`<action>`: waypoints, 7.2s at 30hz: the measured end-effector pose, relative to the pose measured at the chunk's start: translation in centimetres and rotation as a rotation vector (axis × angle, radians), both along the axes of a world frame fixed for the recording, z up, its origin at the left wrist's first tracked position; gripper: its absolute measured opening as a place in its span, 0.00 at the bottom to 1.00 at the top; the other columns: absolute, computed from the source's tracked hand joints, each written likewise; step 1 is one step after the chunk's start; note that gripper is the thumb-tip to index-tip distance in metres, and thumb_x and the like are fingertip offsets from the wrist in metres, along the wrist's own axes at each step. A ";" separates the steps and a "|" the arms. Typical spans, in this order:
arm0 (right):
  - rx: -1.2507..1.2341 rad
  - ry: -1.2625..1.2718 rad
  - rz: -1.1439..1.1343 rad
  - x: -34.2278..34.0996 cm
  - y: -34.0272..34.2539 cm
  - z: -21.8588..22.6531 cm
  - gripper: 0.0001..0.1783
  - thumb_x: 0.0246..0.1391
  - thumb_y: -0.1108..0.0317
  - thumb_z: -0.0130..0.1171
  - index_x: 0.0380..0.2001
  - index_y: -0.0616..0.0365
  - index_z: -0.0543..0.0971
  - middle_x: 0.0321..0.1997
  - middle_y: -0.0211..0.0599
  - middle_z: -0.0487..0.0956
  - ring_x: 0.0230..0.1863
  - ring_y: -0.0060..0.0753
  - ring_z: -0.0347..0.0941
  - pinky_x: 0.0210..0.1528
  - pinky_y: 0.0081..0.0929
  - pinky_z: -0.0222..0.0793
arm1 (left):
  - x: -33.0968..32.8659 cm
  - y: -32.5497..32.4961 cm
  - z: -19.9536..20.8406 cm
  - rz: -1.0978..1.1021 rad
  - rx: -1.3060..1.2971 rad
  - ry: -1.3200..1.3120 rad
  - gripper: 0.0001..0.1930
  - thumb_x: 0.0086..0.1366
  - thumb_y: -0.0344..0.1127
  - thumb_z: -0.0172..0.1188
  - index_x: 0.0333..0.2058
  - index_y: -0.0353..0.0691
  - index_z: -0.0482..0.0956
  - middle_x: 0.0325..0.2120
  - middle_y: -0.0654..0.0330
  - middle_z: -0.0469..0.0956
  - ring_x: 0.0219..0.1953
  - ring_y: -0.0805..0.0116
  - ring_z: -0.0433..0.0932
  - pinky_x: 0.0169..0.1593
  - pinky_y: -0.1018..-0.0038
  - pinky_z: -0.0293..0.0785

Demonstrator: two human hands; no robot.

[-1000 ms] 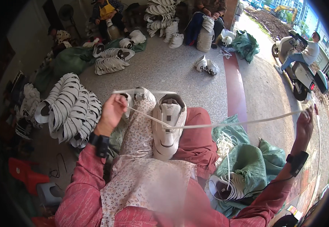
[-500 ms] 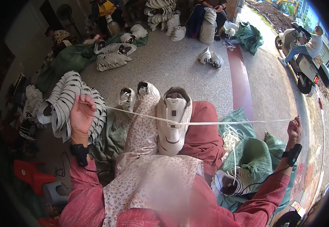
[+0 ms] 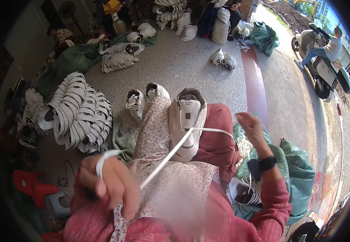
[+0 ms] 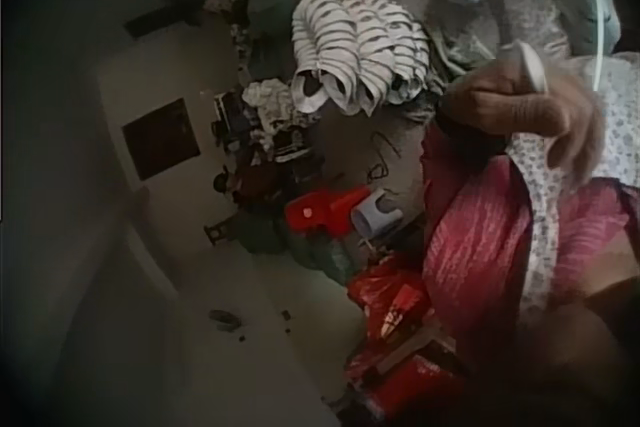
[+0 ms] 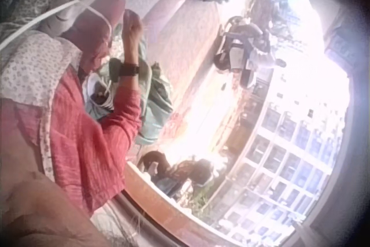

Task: The person sits on the floor and threads a white shoelace through the eyelets of a white sneaker. They pull the laces tight and adjust the tongue of the shoe while working on a single shoe held in their lap.

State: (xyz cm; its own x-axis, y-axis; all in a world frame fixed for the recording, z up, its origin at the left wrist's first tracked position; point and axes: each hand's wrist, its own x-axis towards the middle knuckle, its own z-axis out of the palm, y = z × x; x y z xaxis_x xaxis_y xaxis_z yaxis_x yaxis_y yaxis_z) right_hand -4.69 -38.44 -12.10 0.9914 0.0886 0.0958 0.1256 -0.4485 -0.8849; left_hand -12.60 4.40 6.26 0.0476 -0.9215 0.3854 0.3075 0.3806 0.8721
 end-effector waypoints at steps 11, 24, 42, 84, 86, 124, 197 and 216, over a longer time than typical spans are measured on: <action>-0.544 -0.270 0.418 0.1 15.4 5.8 0.10 0.56 0.62 0.63 0.34 0.58 0.80 0.36 0.40 0.75 0.38 0.47 0.76 0.38 0.41 0.71 | -1.0 -4.7 0.0 -0.296 -0.118 -0.204 0.19 0.78 0.39 0.40 0.28 0.32 0.65 0.30 0.48 0.68 0.32 0.47 0.70 0.38 0.57 0.66; -0.397 0.222 0.936 -2.6 17.8 6.6 0.11 0.58 0.62 0.62 0.30 0.59 0.81 0.33 0.40 0.78 0.38 0.41 0.75 0.41 0.36 0.70 | -2.4 -6.0 -1.6 -0.017 -0.159 -0.323 0.19 0.77 0.42 0.43 0.30 0.32 0.68 0.28 0.46 0.69 0.32 0.49 0.71 0.39 0.58 0.67; 1.693 -0.118 0.442 -0.7 -8.6 14.6 0.11 0.68 0.67 0.49 0.42 0.64 0.77 0.54 0.46 0.78 0.59 0.44 0.71 0.71 0.52 0.52 | 1.6 15.1 -6.4 1.143 -0.187 0.292 0.25 0.79 0.49 0.37 0.40 0.33 0.77 0.35 0.51 0.79 0.38 0.54 0.80 0.43 0.64 0.82; 0.528 -0.174 -0.171 9.9 15.8 -3.8 0.09 0.66 0.65 0.57 0.39 0.60 0.80 0.26 0.25 0.78 0.24 0.13 0.65 0.26 0.17 0.62 | 13.5 -9.1 -17.5 1.317 0.738 -1.030 0.31 0.50 0.43 0.72 0.55 0.48 0.76 0.57 0.56 0.67 0.62 0.51 0.57 0.69 0.57 0.54; 0.505 -0.121 -0.217 10.4 16.4 -4.2 0.12 0.65 0.63 0.58 0.39 0.62 0.80 0.26 0.31 0.80 0.26 0.20 0.70 0.30 0.23 0.67 | 13.3 -9.3 -18.3 1.339 0.766 -0.981 0.32 0.48 0.41 0.71 0.55 0.48 0.76 0.57 0.56 0.64 0.62 0.51 0.57 0.69 0.57 0.53; 0.290 0.408 0.397 0.4 9.6 -1.0 0.11 0.60 0.64 0.59 0.37 0.62 0.82 0.28 0.30 0.80 0.27 0.21 0.75 0.29 0.20 0.72 | 12.8 -8.8 -17.0 0.977 0.740 -1.022 0.07 0.52 0.40 0.70 0.30 0.50 0.84 0.39 0.68 0.68 0.52 0.65 0.64 0.64 0.63 0.48; -0.036 -0.044 0.651 4.9 9.4 1.7 0.23 0.52 0.79 0.57 0.53 0.55 0.73 0.40 0.40 0.74 0.42 0.35 0.76 0.44 0.31 0.73 | 16.5 22.9 -20.0 1.930 0.971 -0.690 0.17 0.58 0.27 0.67 0.47 0.40 0.78 0.33 0.64 0.76 0.34 0.72 0.74 0.42 0.74 0.74; -0.509 -0.763 0.493 1.0 13.3 3.3 0.09 0.48 0.69 0.63 0.34 0.52 0.77 0.36 0.31 0.72 0.37 0.35 0.71 0.40 0.34 0.65 | 13.3 -4.4 -16.0 1.060 0.499 -1.129 0.13 0.52 0.42 0.69 0.36 0.45 0.82 0.42 0.61 0.75 0.53 0.58 0.68 0.61 0.61 0.60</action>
State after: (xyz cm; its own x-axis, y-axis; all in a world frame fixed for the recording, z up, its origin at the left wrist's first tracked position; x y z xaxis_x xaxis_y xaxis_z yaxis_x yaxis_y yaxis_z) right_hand -3.73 -25.18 -8.76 0.5258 0.6728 0.5204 0.8431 -0.4934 -0.2139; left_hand 0.74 -0.02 -9.69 0.6228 -0.6988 0.3519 -0.7401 -0.3802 0.5547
